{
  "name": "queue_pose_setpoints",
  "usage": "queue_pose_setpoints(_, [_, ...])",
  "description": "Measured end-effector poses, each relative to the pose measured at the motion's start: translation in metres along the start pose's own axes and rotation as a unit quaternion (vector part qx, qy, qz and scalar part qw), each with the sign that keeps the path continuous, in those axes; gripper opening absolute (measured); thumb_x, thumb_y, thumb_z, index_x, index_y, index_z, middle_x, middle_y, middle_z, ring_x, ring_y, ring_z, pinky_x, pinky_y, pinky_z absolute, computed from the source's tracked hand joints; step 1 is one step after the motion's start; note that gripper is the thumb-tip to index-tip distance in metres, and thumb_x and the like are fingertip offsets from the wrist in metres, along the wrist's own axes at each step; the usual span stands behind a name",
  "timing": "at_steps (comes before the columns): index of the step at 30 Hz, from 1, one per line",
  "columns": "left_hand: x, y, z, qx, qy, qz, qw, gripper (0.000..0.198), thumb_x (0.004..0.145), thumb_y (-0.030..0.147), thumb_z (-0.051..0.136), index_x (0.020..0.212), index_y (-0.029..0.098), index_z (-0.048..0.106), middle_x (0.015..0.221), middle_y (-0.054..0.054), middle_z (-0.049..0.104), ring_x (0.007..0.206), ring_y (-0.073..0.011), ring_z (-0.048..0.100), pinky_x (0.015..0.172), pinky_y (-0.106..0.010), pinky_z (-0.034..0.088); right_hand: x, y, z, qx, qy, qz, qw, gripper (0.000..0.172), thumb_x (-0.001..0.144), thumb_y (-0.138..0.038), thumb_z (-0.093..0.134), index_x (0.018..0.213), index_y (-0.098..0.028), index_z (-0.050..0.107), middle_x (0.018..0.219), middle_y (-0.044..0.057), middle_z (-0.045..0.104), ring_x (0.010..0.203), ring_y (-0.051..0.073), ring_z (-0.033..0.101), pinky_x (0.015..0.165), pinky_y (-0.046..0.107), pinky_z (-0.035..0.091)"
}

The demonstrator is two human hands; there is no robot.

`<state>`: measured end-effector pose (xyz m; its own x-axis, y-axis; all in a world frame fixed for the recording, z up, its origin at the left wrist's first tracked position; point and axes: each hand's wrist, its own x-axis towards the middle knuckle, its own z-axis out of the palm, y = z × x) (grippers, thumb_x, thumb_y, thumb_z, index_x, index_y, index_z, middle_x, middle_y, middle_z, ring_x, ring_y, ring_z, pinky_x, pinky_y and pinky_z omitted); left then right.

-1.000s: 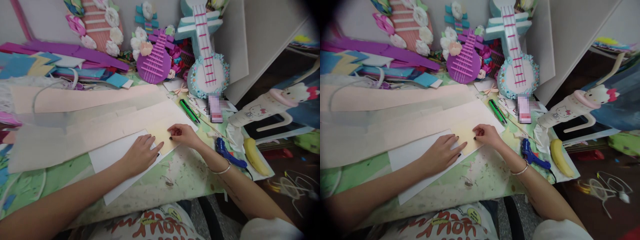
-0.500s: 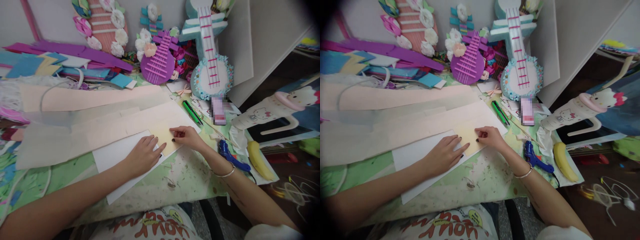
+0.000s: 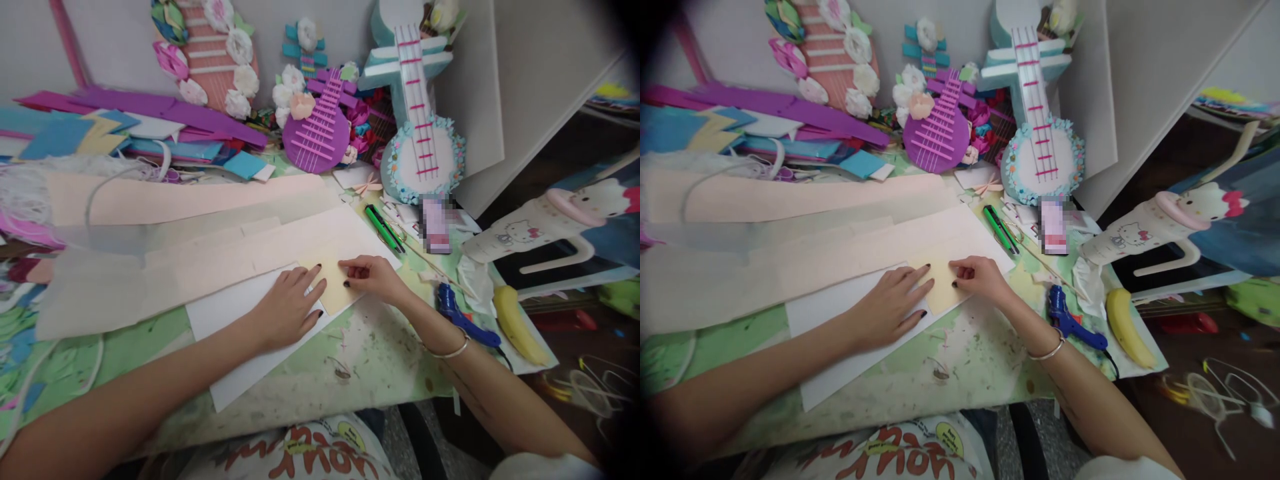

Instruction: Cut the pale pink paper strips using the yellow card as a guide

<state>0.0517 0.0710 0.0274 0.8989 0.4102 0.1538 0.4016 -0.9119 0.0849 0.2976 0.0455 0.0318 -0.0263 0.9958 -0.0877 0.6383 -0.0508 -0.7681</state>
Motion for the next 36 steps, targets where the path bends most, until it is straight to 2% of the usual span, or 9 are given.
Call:
queue_pose_setpoints(5, [0.006, -0.003, -0.006, 0.003, 0.000, 0.017, 1.000, 0.039, 0.093, 0.035, 0.046, 0.124, 0.013, 0.053, 0.139, -0.019, 0.047, 0.123, -0.0347, 0.042, 0.096, -0.047, 0.032, 0.001, 0.001, 0.000, 0.007, -0.005, 0.007, 1.000, 0.039, 0.067, -0.019, 0.069, 0.106, -0.015, 0.074, 0.075, 0.002, 0.066, 0.061, 0.010, 0.054, 0.057, 0.023, 0.044])
queue_pose_setpoints(8, [0.013, -0.002, -0.010, 0.007, 0.003, 0.017, 1.000, 0.035, 0.096, 0.040, 0.042, 0.116, 0.014, 0.056, 0.126, -0.017, 0.055, 0.113, -0.0310, 0.050, 0.091, -0.045, 0.033, 0.001, 0.000, 0.001, 0.014, -0.010, 0.006, 1.000, 0.039, 0.067, -0.020, 0.069, 0.106, -0.015, 0.073, 0.076, 0.002, 0.067, 0.061, 0.010, 0.055, 0.057, 0.023, 0.045])
queue_pose_setpoints(12, [0.029, 0.000, -0.011, 0.024, 0.008, 0.010, 1.000, 0.050, 0.097, 0.045, 0.040, 0.130, 0.009, 0.048, 0.101, -0.013, 0.062, 0.095, -0.0282, 0.055, 0.086, -0.043, 0.034, 0.004, -0.004, -0.006, -0.001, -0.032, 0.001, 0.999, 0.035, 0.072, -0.020, 0.064, 0.106, -0.015, 0.072, 0.075, 0.002, 0.069, 0.063, 0.011, 0.059, 0.060, 0.023, 0.046])
queue_pose_setpoints(15, [0.040, 0.001, -0.008, 0.040, 0.010, 0.009, 0.999, 0.051, 0.097, 0.045, 0.042, 0.129, 0.006, 0.049, 0.098, -0.013, 0.062, 0.091, -0.0278, 0.054, 0.079, -0.040, 0.036, 0.013, -0.009, -0.031, -0.124, 0.020, 0.028, 0.992, 0.029, 0.076, -0.021, 0.063, 0.103, -0.017, 0.072, 0.076, 0.002, 0.071, 0.067, 0.013, 0.062, 0.063, 0.024, 0.046])
queue_pose_setpoints(19, [0.045, 0.005, -0.004, 0.051, 0.015, 0.005, 0.999, 0.039, 0.095, 0.042, 0.049, 0.110, 0.008, 0.060, 0.097, -0.012, 0.061, 0.088, -0.0276, 0.053, 0.073, -0.038, 0.037, 0.031, -0.002, -0.079, -0.275, 0.146, 0.121, 0.943, 0.028, 0.079, -0.030, 0.064, 0.101, -0.014, 0.068, 0.088, 0.010, 0.070, 0.083, 0.022, 0.064, 0.071, 0.030, 0.044])
queue_pose_setpoints(21, [0.044, 0.007, -0.002, 0.055, 0.024, -0.001, 0.998, 0.037, 0.095, 0.041, 0.050, 0.108, 0.008, 0.060, 0.098, -0.014, 0.061, 0.091, -0.0281, 0.053, 0.074, -0.038, 0.038, 0.040, 0.008, -0.095, -0.307, 0.162, 0.156, 0.925, 0.040, 0.074, -0.035, 0.069, 0.105, -0.010, 0.065, 0.099, 0.018, 0.068, 0.093, 0.029, 0.062, 0.071, 0.033, 0.043])
queue_pose_setpoints(23, [0.043, 0.008, 0.002, 0.057, 0.034, -0.007, 0.998, 0.038, 0.094, 0.040, 0.050, 0.111, 0.007, 0.059, 0.102, -0.015, 0.061, 0.094, -0.0285, 0.054, 0.077, -0.038, 0.040, 0.047, 0.019, -0.101, -0.319, 0.145, 0.184, 0.918, 0.041, 0.068, -0.041, 0.075, 0.093, -0.010, 0.067, 0.097, 0.020, 0.069, 0.092, 0.032, 0.063, 0.069, 0.033, 0.042])
queue_pose_setpoints(30, [0.040, 0.009, 0.017, 0.061, 0.057, -0.022, 0.996, 0.045, 0.096, 0.039, 0.046, 0.121, 0.003, 0.054, 0.132, -0.028, 0.051, 0.123, -0.0353, 0.047, 0.095, -0.045, 0.037, 0.060, 0.026, -0.101, -0.263, 0.119, 0.211, 0.934, 0.027, 0.061, -0.031, 0.076, 0.049, -0.019, 0.055, 0.053, 0.006, 0.059, 0.074, 0.026, 0.063, 0.062, 0.029, 0.040])
queue_pose_setpoints(36, [0.040, 0.008, 0.018, 0.066, 0.056, -0.018, 0.996, 0.046, 0.095, 0.040, 0.047, 0.121, 0.002, 0.056, 0.131, -0.027, 0.053, 0.123, -0.0366, 0.048, 0.097, -0.044, 0.037, 0.049, -0.002, -0.109, -0.052, 0.162, 0.131, 0.977, 0.032, 0.081, -0.045, 0.054, 0.061, -0.021, 0.048, 0.048, -0.002, 0.042, 0.045, 0.012, 0.044, 0.046, 0.027, 0.038])
